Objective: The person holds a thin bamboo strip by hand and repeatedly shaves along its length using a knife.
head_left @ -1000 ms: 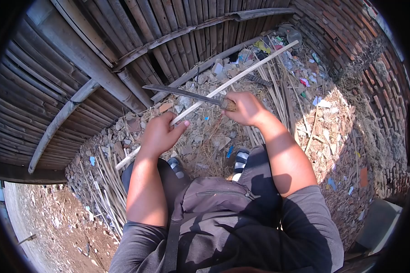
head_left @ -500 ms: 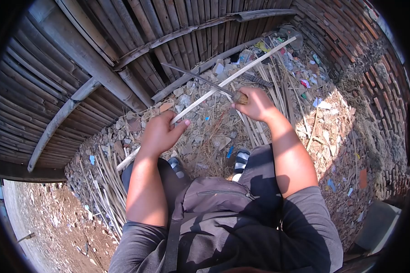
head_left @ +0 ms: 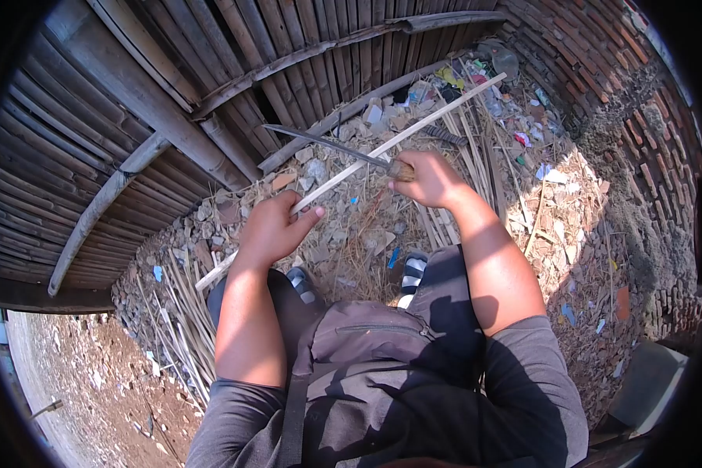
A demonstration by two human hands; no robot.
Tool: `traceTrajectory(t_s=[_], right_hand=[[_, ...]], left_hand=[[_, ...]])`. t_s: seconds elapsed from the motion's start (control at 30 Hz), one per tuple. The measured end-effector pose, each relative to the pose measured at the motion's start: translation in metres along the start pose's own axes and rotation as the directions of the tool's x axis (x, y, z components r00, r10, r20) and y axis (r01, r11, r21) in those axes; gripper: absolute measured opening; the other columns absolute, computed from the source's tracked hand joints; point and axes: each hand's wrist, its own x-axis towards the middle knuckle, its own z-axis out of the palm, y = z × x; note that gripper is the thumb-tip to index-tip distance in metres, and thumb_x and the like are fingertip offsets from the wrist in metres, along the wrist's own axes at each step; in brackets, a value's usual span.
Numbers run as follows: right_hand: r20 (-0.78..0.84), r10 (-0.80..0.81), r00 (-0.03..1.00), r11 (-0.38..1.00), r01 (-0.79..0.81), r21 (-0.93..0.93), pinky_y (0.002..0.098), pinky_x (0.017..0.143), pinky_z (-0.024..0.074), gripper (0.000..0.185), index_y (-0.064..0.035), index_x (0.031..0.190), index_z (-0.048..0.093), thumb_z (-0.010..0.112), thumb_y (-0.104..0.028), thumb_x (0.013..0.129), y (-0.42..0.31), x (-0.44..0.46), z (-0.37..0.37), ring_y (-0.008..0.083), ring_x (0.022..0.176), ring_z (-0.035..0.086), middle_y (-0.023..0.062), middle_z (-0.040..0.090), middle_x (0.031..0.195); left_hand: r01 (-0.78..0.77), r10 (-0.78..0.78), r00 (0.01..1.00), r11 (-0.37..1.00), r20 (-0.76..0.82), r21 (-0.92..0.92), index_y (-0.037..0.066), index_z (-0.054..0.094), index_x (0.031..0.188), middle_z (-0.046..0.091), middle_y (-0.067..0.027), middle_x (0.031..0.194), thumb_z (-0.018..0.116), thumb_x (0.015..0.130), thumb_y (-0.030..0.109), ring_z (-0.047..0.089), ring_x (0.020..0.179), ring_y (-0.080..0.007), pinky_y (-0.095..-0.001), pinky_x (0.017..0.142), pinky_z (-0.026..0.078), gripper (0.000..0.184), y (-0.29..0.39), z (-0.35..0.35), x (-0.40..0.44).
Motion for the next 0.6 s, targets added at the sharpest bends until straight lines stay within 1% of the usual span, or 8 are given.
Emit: traceTrajectory(t_s=[0.03,0.13,0.23,0.33,0.43,0.53,0.6], right_hand=[[0.022,0.013,1.0,1.0,-0.013,0.01,0.0479,0.092,0.0562,0.047,0.0011,0.115,0.071,0.084,-0.032,0.086,-0.002,0.0,0.0,0.0428,0.105,0.072,0.0263,0.074,0.109],[0.012,-0.004,1.0,1.0,0.005,-0.006,0.0469,0.098,0.0561,0.053,0.0002,0.126,0.071,0.083,-0.032,0.086,0.001,0.001,0.007,0.0437,0.111,0.071,0.0274,0.074,0.117],[-0.115,-0.15,0.982,0.988,0.152,0.015,0.0481,0.087,0.0554,0.045,0.0011,0.11,0.071,0.086,-0.03,0.082,0.012,0.003,0.022,0.0456,0.097,0.071,0.0273,0.072,0.098],[-0.118,-0.135,0.984,0.989,0.141,0.042,0.0478,0.087,0.0554,0.045,0.0013,0.11,0.071,0.087,-0.03,0.082,0.014,0.004,0.025,0.0457,0.097,0.071,0.0274,0.072,0.098],[0.003,-0.054,0.999,0.998,0.054,0.032,0.0474,0.1,0.0557,0.056,0.0004,0.128,0.071,0.084,-0.032,0.084,0.008,0.005,0.017,0.0449,0.113,0.071,0.028,0.074,0.117],[0.023,-0.039,0.999,0.999,0.038,0.017,0.048,0.097,0.0562,0.052,-0.0004,0.123,0.072,0.084,-0.032,0.084,0.005,0.004,0.013,0.0455,0.11,0.071,0.0276,0.074,0.113],[-0.039,-0.09,0.995,0.995,0.091,0.027,0.0481,0.089,0.0556,0.046,0.0004,0.112,0.072,0.086,-0.032,0.083,0.009,0.004,0.019,0.0458,0.1,0.071,0.0272,0.073,0.101]], left_hand=[[-0.011,0.011,1.0,1.0,0.001,0.004,0.001,0.072,0.098,0.07,-0.0176,0.076,0.078,0.091,0.058,0.072,0.077,-0.0387,-0.0478,0.071,0.055,0.057,-0.001,0.0,0.0],[-0.006,0.007,1.0,1.0,0.026,-0.013,0.001,0.073,0.1,0.071,-0.0185,0.077,0.077,0.091,0.058,0.073,0.078,-0.0394,-0.0487,0.073,0.055,0.058,0.0,0.0,-0.001],[0.001,-0.002,0.999,1.0,0.046,0.015,0.001,0.073,0.101,0.071,-0.0189,0.079,0.077,0.091,0.058,0.073,0.079,-0.0394,-0.0491,0.073,0.055,0.058,-0.001,-0.001,0.0],[0.012,-0.013,0.998,1.0,0.055,0.01,0.001,0.073,0.1,0.071,-0.0192,0.079,0.077,0.091,0.058,0.073,0.079,-0.0397,-0.0495,0.073,0.055,0.058,-0.004,-0.001,0.0],[0.027,-0.028,0.998,1.0,0.064,0.005,0.001,0.073,0.101,0.071,-0.0193,0.08,0.077,0.091,0.059,0.073,0.08,-0.0397,-0.0498,0.074,0.055,0.058,0.0,-0.002,-0.001],[0.021,-0.023,0.997,0.999,0.076,0.025,0.001,0.073,0.102,0.072,-0.0193,0.08,0.077,0.091,0.059,0.074,0.081,-0.0399,-0.05,0.074,0.055,0.059,-0.001,-0.001,0.0],[0.011,-0.013,0.997,1.0,0.08,0.023,0.002,0.073,0.102,0.072,-0.0191,0.081,0.076,0.091,0.06,0.074,0.082,-0.0402,-0.0501,0.074,0.056,0.059,0.001,0.0,-0.001]])
